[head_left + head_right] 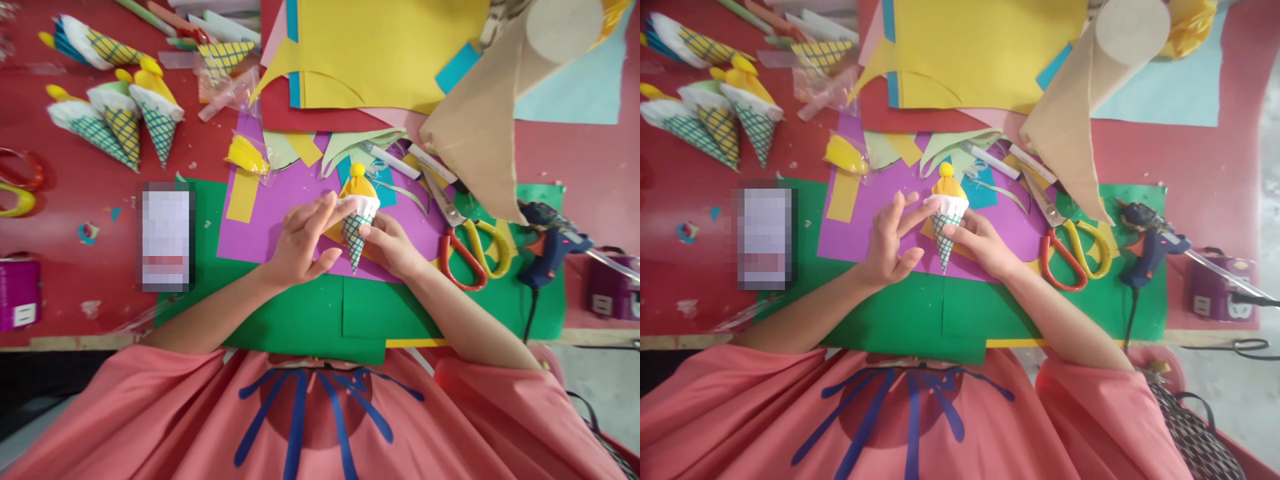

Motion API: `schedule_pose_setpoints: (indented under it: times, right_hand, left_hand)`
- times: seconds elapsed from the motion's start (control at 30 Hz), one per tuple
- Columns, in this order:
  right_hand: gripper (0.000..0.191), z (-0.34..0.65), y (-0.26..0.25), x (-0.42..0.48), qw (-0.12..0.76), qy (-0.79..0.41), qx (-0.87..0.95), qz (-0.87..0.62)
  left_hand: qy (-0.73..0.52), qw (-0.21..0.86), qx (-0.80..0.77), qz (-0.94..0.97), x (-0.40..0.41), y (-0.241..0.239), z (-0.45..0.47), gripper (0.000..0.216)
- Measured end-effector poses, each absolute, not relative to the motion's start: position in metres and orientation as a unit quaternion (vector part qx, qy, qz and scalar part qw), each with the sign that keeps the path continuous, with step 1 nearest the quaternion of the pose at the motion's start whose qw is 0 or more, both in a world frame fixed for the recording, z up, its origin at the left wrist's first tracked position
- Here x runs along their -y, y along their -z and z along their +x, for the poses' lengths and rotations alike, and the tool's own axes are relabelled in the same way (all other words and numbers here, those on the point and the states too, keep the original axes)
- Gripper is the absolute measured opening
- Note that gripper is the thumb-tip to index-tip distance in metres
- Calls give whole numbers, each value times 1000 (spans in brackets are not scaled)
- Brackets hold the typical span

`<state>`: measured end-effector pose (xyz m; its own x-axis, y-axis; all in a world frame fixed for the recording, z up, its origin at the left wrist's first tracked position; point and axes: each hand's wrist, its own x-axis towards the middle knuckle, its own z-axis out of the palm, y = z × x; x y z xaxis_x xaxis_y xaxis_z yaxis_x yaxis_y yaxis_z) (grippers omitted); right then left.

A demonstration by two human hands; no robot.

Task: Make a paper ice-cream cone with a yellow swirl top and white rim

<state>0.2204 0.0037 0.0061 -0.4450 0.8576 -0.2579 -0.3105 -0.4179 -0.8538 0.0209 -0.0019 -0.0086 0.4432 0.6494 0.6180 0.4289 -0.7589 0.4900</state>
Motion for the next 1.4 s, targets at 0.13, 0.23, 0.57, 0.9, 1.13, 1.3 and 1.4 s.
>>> schedule_pose_setpoints:
  times: [0.13, 0.23, 0.57, 0.9, 1.13, 1.3, 1.4]
  right_hand:
    - [57, 221, -4, -3, 393, -762, 369, -358]
    - [56, 221, -2, -3, 389, -762, 371, -361]
    - [59, 222, -2, -3, 387, -752, 386, -370]
    - [58, 219, -1, -1, 394, -736, 409, -368]
    - [56, 218, -1, -1, 406, -719, 411, -386]
    - [57, 217, -4, 0, 408, -715, 405, -399]
    - [59, 216, -5, 1, 411, -718, 398, -396]
  left_hand:
    - [-446, 142, -316, 825, 0, 9, 21, 74]
    - [-458, 148, -322, 815, 0, 9, 22, 73]
    - [-421, 124, -336, 833, 2, 5, 23, 72]
    - [-441, 116, -307, 835, 4, 9, 22, 73]
    - [-447, 116, -317, 828, 5, 10, 22, 70]
    - [-425, 101, -331, 837, 4, 9, 23, 69]
    - [-406, 109, -339, 842, 4, 7, 24, 70]
